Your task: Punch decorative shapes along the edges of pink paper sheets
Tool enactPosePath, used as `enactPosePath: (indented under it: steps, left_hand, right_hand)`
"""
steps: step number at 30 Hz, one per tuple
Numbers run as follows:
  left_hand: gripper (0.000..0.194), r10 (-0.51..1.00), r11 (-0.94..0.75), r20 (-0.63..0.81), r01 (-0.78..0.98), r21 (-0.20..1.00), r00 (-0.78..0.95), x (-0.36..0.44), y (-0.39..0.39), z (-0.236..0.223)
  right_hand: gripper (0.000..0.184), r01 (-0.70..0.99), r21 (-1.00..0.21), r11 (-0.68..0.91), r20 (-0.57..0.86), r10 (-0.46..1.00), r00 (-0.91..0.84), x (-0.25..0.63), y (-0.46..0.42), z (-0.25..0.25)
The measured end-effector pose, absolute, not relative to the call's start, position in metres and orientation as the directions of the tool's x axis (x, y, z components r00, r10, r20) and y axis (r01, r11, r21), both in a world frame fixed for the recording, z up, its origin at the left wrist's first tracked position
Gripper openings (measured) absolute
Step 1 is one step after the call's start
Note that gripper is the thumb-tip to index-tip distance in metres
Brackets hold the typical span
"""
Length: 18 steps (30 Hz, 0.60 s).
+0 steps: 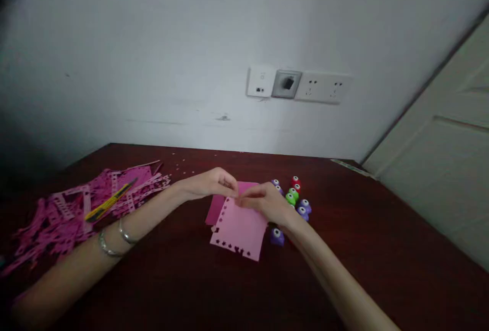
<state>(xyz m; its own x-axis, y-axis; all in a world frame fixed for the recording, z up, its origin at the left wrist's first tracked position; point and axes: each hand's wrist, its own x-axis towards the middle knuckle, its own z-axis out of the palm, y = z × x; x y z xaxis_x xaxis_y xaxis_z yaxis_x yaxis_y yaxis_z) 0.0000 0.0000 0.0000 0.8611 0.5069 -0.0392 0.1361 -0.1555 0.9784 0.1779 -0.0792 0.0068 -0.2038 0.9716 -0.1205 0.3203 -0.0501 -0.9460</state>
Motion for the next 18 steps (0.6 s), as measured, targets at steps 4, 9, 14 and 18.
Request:
enactPosePath:
  steps: [4,9,14,18]
  left_hand:
    - [0.015,0.431,-0.132,-0.064,0.133,0.982,0.9,0.0,-0.002,0.001]
    - [0.014,0.54,-0.414,-0.12,0.387,0.824,0.833,-0.032,0.02,0.027]
    - [0.009,0.854,-0.414,-0.27,0.895,0.166,0.445,-0.088,0.055,0.033]
    - [0.007,0.901,-0.316,-0.264,0.938,0.145,0.344,-0.113,0.071,0.022]
  right_hand:
    - [0.01,0.376,-0.926,0.023,-0.086,0.958,-0.272,0.178,-0.082,0.005]
    - [0.013,0.343,-0.938,-0.036,-0.121,0.966,-0.228,0.181,-0.082,0.009]
    - [0.017,0.263,-0.962,-0.077,-0.118,0.982,-0.146,0.188,-0.08,0.013]
    - [0.018,0.26,-0.962,-0.082,-0.118,0.985,-0.128,0.192,-0.078,0.014]
